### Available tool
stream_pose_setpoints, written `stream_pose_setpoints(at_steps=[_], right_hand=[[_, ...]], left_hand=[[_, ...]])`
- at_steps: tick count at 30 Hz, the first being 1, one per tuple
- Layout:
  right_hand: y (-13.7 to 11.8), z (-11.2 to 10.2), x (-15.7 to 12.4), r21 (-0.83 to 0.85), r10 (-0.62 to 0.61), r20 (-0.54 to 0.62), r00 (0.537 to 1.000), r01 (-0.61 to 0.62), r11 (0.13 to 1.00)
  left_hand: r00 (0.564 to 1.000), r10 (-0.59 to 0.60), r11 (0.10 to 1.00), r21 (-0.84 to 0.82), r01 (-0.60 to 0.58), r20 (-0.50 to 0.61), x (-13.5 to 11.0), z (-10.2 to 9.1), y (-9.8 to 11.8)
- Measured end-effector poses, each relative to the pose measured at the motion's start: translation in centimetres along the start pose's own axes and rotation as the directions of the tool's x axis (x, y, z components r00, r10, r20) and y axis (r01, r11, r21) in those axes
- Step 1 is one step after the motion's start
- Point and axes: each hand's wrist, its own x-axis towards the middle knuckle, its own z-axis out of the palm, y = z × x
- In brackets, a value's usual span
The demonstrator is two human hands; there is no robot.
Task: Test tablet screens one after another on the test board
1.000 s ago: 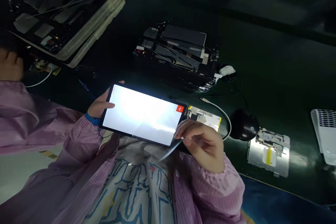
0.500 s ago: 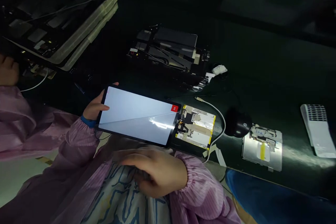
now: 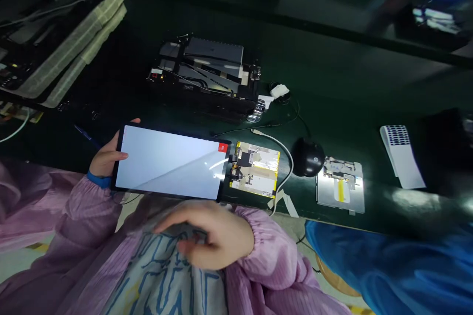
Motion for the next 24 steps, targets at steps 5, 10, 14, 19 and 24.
stream_pose_setpoints(at_steps=[5, 10, 14, 19, 24], right_hand=[[-0.1, -3.3, -1.3, 0.234, 0.048, -0.549, 0.835, 0.098, 0.967], [-0.2, -7.8, -2.3, 0.226, 0.097, -0.808, 0.581, 0.153, 0.962], [-0.9, -10.9, -2.8, 0.267, 0.157, -0.833, 0.53, 0.136, 0.954], [-1.3, -14.0, -2.2, 0.386, 0.167, -0.774, 0.611, 0.246, 0.889], [-1.0, -16.5, -1.8, 0.445, 0.105, -0.683, 0.722, 0.298, 0.844]], left_hand=[[1.0, 0.02, 0.999, -0.041, -0.02, -0.002, 0.0, 0.1, -0.1], [1.0, 0.015, 0.999, -0.033, -0.016, -0.01, 0.1, 0.1, -0.2], [1.0, 0.015, 1.0, -0.01, -0.015, -0.022, 0.2, 0.2, -0.2], [1.0, 0.012, 0.999, -0.031, -0.012, -0.016, 0.3, 0.3, -0.2], [0.999, 0.011, 0.999, -0.042, -0.012, -0.035, 0.3, 0.2, -0.3]])
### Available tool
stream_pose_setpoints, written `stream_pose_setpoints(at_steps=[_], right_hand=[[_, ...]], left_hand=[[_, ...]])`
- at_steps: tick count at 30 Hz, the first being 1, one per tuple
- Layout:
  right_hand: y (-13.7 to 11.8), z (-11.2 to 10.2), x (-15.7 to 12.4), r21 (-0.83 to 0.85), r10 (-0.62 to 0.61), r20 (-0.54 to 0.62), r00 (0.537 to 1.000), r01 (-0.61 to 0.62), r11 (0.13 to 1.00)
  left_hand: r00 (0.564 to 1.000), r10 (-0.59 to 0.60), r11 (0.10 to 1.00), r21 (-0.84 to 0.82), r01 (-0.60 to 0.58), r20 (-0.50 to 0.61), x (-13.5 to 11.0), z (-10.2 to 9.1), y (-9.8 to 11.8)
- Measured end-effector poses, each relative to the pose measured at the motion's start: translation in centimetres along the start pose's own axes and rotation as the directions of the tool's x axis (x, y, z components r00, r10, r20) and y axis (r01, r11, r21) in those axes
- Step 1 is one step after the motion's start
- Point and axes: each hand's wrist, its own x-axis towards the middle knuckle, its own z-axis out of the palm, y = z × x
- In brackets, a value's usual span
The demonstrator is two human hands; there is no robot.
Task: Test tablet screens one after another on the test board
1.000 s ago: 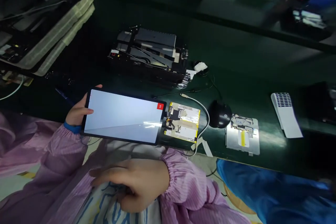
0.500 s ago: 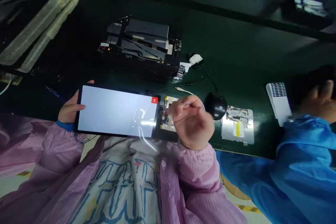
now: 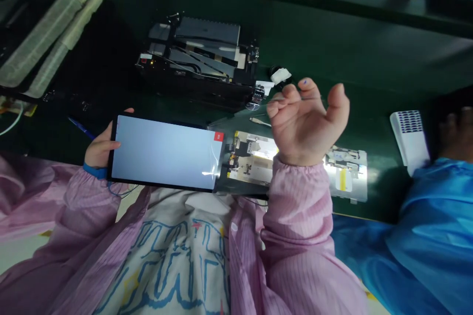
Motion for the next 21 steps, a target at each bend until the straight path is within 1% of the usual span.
stream_pose_setpoints(at_steps=[1, 2, 5, 7, 8, 10, 13, 15, 18, 19, 21], right_hand=[[-0.1, 0.0, 0.2, 0.037, 0.007, -0.022, 1.0, -0.006, 0.999], [-0.1, 0.1, 0.3, 0.084, 0.016, -0.074, 0.997, -0.009, 0.996], [0.2, 0.9, 0.0, 0.192, 0.039, -0.28, 0.959, 0.016, 0.981], [0.6, 1.5, -0.5, 0.172, 0.037, -0.366, 0.93, 0.028, 0.985], [0.9, 1.6, -0.8, 0.139, 0.029, -0.378, 0.925, 0.026, 0.99], [1.5, 1.9, -1.5, 0.052, 0.03, -0.349, 0.937, -0.013, 0.999], [2.4, 2.7, -2.8, -0.108, 0.023, -0.256, 0.966, -0.052, 0.993], [3.0, 3.7, -3.9, -0.232, -0.027, -0.201, 0.979, -0.021, 0.972], [4.0, 5.5, -6.0, -0.391, -0.112, -0.08, 0.99, 0.072, 0.918], [4.5, 6.1, -6.7, -0.419, -0.113, -0.035, 0.993, 0.088, 0.904], [5.6, 7.0, -8.2, -0.44, -0.056, 0.047, 0.997, 0.071, 0.895]], left_hand=[[1.0, 0.001, 1.0, -0.001, -0.001, 0.001, 0.0, 0.0, 0.0], [1.0, 0.004, 1.0, -0.005, -0.004, 0.004, 0.0, 0.0, -0.1], [1.0, 0.018, 1.0, -0.017, -0.018, 0.01, -0.1, 0.0, -0.2], [0.999, 0.032, 0.999, -0.018, -0.032, 0.01, -0.1, 0.1, -0.3], [0.999, 0.039, 0.999, -0.018, -0.039, 0.012, -0.2, 0.1, -0.4], [0.999, 0.051, 0.998, -0.021, -0.051, 0.018, -0.3, 0.0, -0.5], [0.998, 0.046, 0.999, -0.026, -0.045, 0.032, -0.4, -0.1, -0.7], [0.999, 0.044, 0.999, -0.031, -0.043, 0.033, -0.5, -0.1, -0.8], [0.998, 0.054, 0.998, -0.036, -0.053, 0.031, -0.5, -0.1, -0.9], [0.998, 0.058, 0.998, -0.034, -0.057, 0.032, -0.5, -0.1, -0.9], [0.997, 0.065, 0.998, -0.027, -0.064, 0.04, -0.5, -0.1, -0.9]])
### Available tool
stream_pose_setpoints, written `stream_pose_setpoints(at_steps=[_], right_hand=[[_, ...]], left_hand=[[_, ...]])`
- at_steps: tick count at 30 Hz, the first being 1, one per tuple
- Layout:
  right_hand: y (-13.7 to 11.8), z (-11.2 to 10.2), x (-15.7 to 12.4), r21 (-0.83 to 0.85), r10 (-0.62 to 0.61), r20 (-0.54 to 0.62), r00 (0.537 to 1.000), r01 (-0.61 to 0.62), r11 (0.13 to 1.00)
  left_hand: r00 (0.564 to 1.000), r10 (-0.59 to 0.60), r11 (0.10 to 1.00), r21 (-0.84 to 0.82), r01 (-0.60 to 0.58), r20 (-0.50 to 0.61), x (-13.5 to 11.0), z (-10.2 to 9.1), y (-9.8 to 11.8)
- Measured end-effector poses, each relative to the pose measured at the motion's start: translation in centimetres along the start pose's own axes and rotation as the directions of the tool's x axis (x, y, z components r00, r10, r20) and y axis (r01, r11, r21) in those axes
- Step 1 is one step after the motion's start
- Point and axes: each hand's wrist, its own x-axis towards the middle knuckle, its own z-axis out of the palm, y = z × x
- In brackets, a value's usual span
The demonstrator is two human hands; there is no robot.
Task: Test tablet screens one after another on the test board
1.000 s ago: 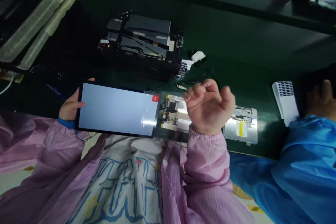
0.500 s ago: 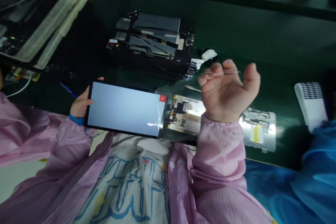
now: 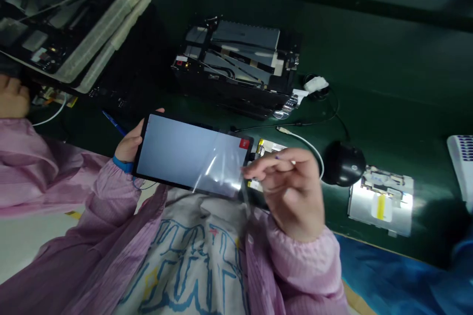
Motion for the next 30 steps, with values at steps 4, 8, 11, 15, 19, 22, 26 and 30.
stream_pose_setpoints(at_steps=[4, 8, 11, 15, 19, 22, 26, 30], right_hand=[[2.1, 2.4, -2.3, -0.041, 0.01, 0.209, 0.978, -0.001, 0.999], [3.9, 4.3, -3.3, -0.076, -0.032, 0.475, 0.88, 0.077, 0.994], [4.2, 5.6, -3.2, -0.141, 0.017, 0.641, 0.767, 0.097, 0.985], [4.4, 7.2, -3.1, -0.08, -0.016, 0.766, 0.643, 0.119, 0.99], [4.4, 8.0, -3.1, -0.069, -0.057, 0.827, 0.559, 0.202, 0.977], [3.9, 7.7, -2.5, -0.186, -0.039, 0.84, 0.541, 0.353, 0.917], [3.7, 7.2, -0.5, -0.554, 0.069, 0.768, 0.637, 0.607, 0.571], [4.8, 7.3, 1.4, -0.809, 0.205, 0.583, 0.786, 0.54, 0.234]], left_hand=[[0.999, 0.03, 0.999, 0.014, -0.031, 0.038, -0.1, 0.0, 0.0], [0.998, 0.04, 0.999, 0.017, -0.041, 0.044, -0.1, 0.0, 0.0], [0.998, 0.028, 0.999, 0.033, -0.03, 0.062, -0.1, -0.2, 0.0], [0.993, 0.063, 0.998, 0.007, -0.064, 0.1, 0.0, -0.2, 0.0], [0.986, 0.074, 0.995, -0.08, -0.063, 0.15, 0.0, 0.1, 0.1], [0.986, 0.08, 0.992, -0.108, -0.064, 0.148, 0.1, 0.2, 0.0], [0.983, 0.089, 0.99, -0.123, -0.07, 0.159, 0.0, 0.2, -0.2], [0.981, 0.111, 0.986, -0.139, -0.088, 0.161, 0.1, 0.2, -0.3]])
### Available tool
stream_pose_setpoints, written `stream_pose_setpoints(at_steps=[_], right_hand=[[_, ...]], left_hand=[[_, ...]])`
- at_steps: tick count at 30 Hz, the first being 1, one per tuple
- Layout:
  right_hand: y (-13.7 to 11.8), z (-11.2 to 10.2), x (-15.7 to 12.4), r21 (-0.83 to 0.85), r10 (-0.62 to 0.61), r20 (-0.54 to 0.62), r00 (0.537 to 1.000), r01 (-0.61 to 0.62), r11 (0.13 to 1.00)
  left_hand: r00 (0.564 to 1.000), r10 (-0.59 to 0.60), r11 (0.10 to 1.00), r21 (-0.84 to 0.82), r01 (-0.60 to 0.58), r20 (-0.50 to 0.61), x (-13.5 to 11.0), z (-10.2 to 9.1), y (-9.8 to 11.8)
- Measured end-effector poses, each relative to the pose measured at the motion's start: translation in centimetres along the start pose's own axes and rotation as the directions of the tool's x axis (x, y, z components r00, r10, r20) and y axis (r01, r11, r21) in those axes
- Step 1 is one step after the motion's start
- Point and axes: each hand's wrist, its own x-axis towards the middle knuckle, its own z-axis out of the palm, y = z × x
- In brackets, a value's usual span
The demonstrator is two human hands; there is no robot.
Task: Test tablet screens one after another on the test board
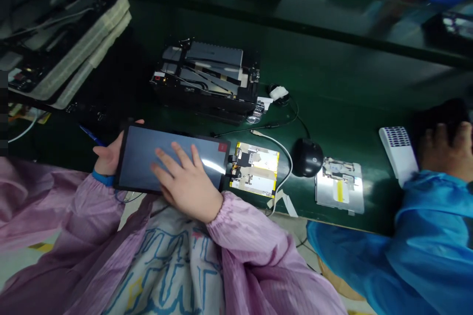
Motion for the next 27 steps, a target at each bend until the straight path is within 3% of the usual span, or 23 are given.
stream_pose_setpoints(at_steps=[2, 5, 9, 12, 16, 18, 21, 27], right_hand=[[0.4, 0.5, 0.3, -0.057, 0.047, -0.014, 0.999, -0.048, 0.997], [0.9, 1.0, -0.6, -0.089, 0.022, -0.062, 0.998, -0.027, 0.996], [1.5, 0.6, -3.5, 0.04, 0.012, -0.145, 0.989, -0.007, 0.999], [2.1, -0.4, -5.7, 0.19, 0.12, -0.253, 0.96, -0.072, 0.979], [3.2, -1.4, -7.4, 0.21, 0.316, -0.352, 0.881, -0.255, 0.944], [3.7, -1.6, -7.9, 0.199, 0.371, -0.338, 0.865, -0.32, 0.926], [4.3, -1.6, -8.3, 0.219, 0.414, -0.247, 0.876, -0.365, 0.905], [4.5, -1.2, -8.8, 0.276, 0.397, -0.137, 0.908, -0.35, 0.895]], left_hand=[[1.0, 0.0, 1.0, 0.013, 0.001, -0.007, 0.0, -0.2, 0.0], [1.0, -0.008, 1.0, 0.018, 0.008, 0.008, 0.0, -0.6, -0.1], [0.999, -0.037, 0.999, 0.006, 0.036, 0.018, 0.1, -1.0, -0.1], [0.999, -0.041, 0.999, -0.013, 0.041, 0.025, 0.1, -1.1, -0.1], [0.999, -0.043, 0.999, -0.004, 0.043, 0.023, 0.2, -1.3, -0.2], [0.999, -0.045, 0.999, -0.007, 0.045, 0.018, 0.2, -1.4, -0.2], [0.998, -0.063, 0.998, -0.016, 0.063, 0.015, 0.2, -1.4, -0.1], [0.997, -0.068, 0.998, 0.019, 0.067, 0.03, 0.2, -1.4, -0.2]])
